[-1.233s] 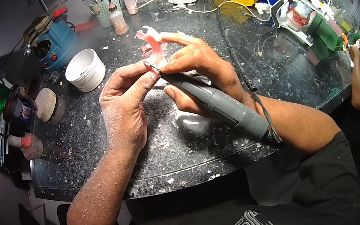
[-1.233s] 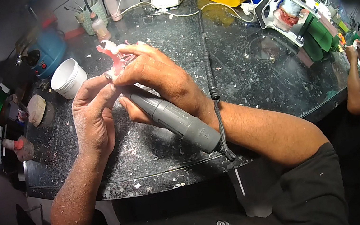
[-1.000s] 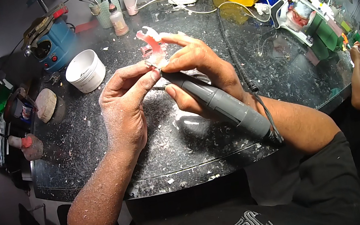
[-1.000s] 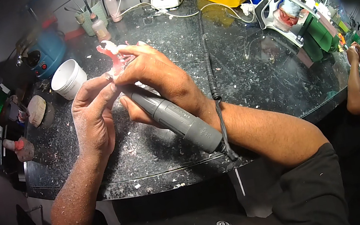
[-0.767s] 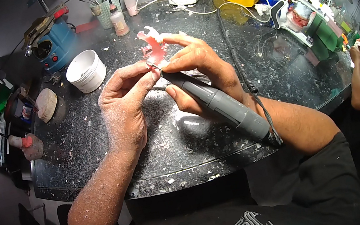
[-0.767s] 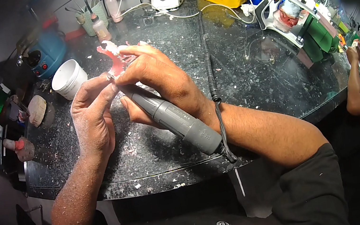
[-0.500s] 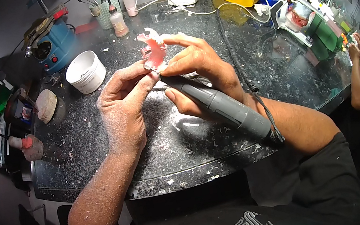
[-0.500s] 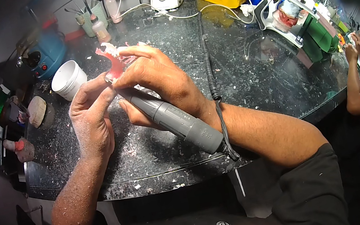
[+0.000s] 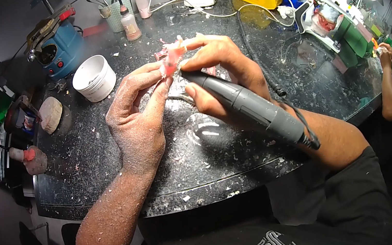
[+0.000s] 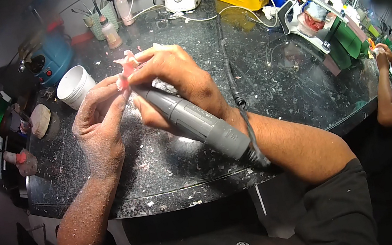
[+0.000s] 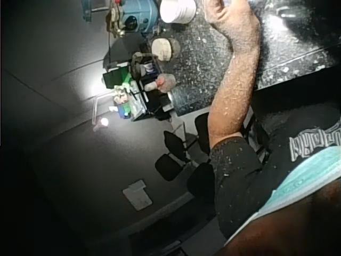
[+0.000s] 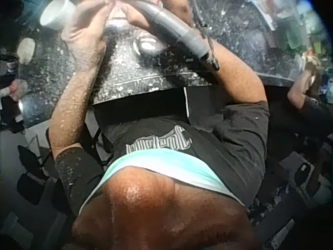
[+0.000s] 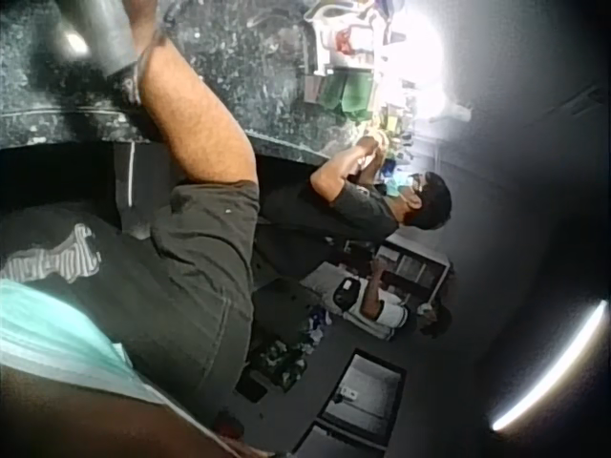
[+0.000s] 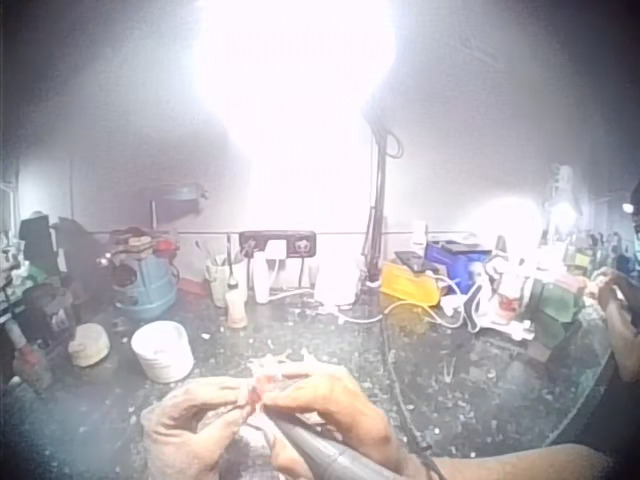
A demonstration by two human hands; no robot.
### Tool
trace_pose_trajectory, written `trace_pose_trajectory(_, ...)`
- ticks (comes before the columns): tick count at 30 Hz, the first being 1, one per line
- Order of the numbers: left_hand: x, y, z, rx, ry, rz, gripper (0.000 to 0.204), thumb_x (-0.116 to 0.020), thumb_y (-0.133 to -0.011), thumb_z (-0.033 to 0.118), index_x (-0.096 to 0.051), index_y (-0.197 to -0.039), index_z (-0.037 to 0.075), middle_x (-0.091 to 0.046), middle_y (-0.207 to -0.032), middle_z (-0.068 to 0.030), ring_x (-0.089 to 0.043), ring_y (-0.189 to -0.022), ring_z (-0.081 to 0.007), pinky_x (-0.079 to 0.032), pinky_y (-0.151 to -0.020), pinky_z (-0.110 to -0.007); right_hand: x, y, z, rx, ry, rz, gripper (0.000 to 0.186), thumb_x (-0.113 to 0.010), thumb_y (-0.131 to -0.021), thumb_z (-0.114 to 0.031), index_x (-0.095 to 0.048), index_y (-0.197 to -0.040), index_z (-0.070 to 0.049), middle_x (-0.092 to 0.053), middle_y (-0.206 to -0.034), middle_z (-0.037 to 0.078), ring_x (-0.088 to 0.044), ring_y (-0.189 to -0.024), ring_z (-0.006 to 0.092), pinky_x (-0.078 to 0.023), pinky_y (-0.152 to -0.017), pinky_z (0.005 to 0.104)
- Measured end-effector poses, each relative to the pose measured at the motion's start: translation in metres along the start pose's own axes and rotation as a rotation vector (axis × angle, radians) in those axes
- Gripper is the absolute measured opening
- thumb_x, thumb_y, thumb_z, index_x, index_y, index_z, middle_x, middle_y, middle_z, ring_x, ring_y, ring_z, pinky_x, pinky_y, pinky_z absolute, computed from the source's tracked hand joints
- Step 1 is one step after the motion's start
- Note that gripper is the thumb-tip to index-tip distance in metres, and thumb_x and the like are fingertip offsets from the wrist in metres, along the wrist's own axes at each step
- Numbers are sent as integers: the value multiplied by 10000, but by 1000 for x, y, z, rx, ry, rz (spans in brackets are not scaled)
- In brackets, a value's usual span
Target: The person uses a rotary tool to carve and shape a small pink resin object held in the left hand. The person rotates the object frequently to access different surfaces while grinding away material, producing fine pink dust on the workbench.
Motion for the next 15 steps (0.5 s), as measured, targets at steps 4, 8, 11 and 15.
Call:
trace_pose_trajectory(4,1,0,-3,-25,-81,8,193,-747,-888,-86,-733,-1056,7,-724,-1165,-119,-694,-1112,-176,-549,-986,-304,0,2,1,-23,-16,3,351,-810,-773,-35,-687,-1100,-63,-715,-1134,91,-636,-1179,280,-494,-1041,391)
trace_pose_trajectory(8,0,-1,-1,-104,-180,10,184,-752,-880,-83,-736,-1037,10,-733,-1132,-109,-699,-1090,-176,-549,-966,-306,-2,5,5,-88,-66,14,345,-816,-787,-50,-682,-1104,-49,-698,-1168,115,-628,-1175,276,-509,-1023,383)
trace_pose_trajectory(11,0,-1,2,-153,-232,12,177,-751,-880,-83,-733,-1029,9,-734,-1120,-107,-701,-1081,-180,-547,-960,-307,0,3,4,-57,-38,-8,350,-817,-794,-56,-677,-1115,-47,-696,-1181,128,-630,-1177,274,-515,-1017,385)
trace_pose_trajectory(15,-3,-1,2,-150,-202,9,174,-750,-879,-83,-729,-1026,8,-731,-1111,-107,-699,-1078,-182,-541,-963,-304,-1,6,9,-86,-117,17,353,-814,-801,-61,-672,-1125,-45,-697,-1191,139,-637,-1173,273,-517,-1016,382)
Point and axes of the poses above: each hand's wrist, its own y-axis away from the middle knuckle, its own x-axis out of the back of the hand, z = x × y, the point moved 1 cm from there along -y, towards the middle knuckle
